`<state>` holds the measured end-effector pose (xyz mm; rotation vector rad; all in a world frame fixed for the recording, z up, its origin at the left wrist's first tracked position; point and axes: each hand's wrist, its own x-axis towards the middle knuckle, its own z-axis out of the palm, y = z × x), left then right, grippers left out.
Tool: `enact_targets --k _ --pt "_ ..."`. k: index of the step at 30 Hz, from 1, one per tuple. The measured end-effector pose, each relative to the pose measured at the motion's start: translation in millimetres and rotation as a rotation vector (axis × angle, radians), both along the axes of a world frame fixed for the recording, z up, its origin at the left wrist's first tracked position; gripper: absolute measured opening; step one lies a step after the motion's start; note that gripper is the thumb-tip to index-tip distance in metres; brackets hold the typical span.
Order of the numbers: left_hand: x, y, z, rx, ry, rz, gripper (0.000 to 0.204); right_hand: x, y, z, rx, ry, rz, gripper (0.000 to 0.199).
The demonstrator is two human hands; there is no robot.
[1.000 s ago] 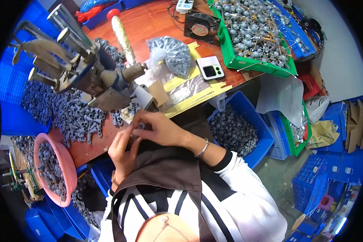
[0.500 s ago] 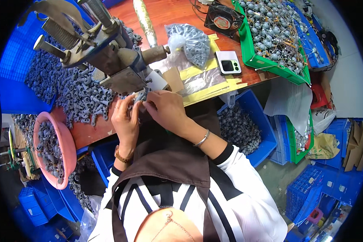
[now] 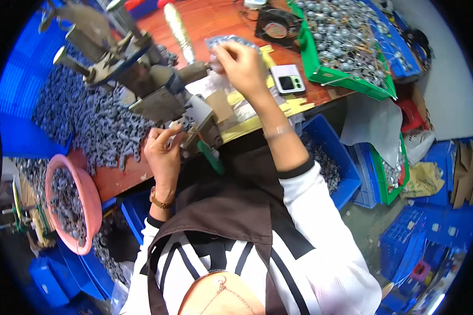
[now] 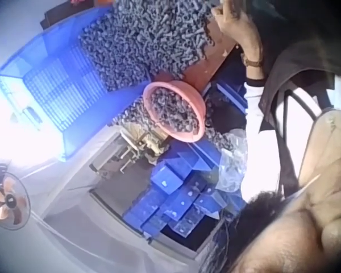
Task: Assembling small metal components using a manual press machine.
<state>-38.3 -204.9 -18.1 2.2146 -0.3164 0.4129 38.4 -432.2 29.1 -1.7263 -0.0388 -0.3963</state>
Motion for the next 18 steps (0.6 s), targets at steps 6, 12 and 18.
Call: enact_targets --k 6,12,18 --pt "-1 -5 2 -0.012 0.016 -0.014 0.019 69 32 80 0.148 -0.303 0.267 0.04" --pt "-3 -2 12 -0.072 -0.046 -0.068 0.019 -105 39 54 -0.122 -0.87 0.166 0.023" --pt "-6 0 15 0.423 -0.106 0.051 0.04 -118 6 69 -0.404 -0.914 0.295 0.03"
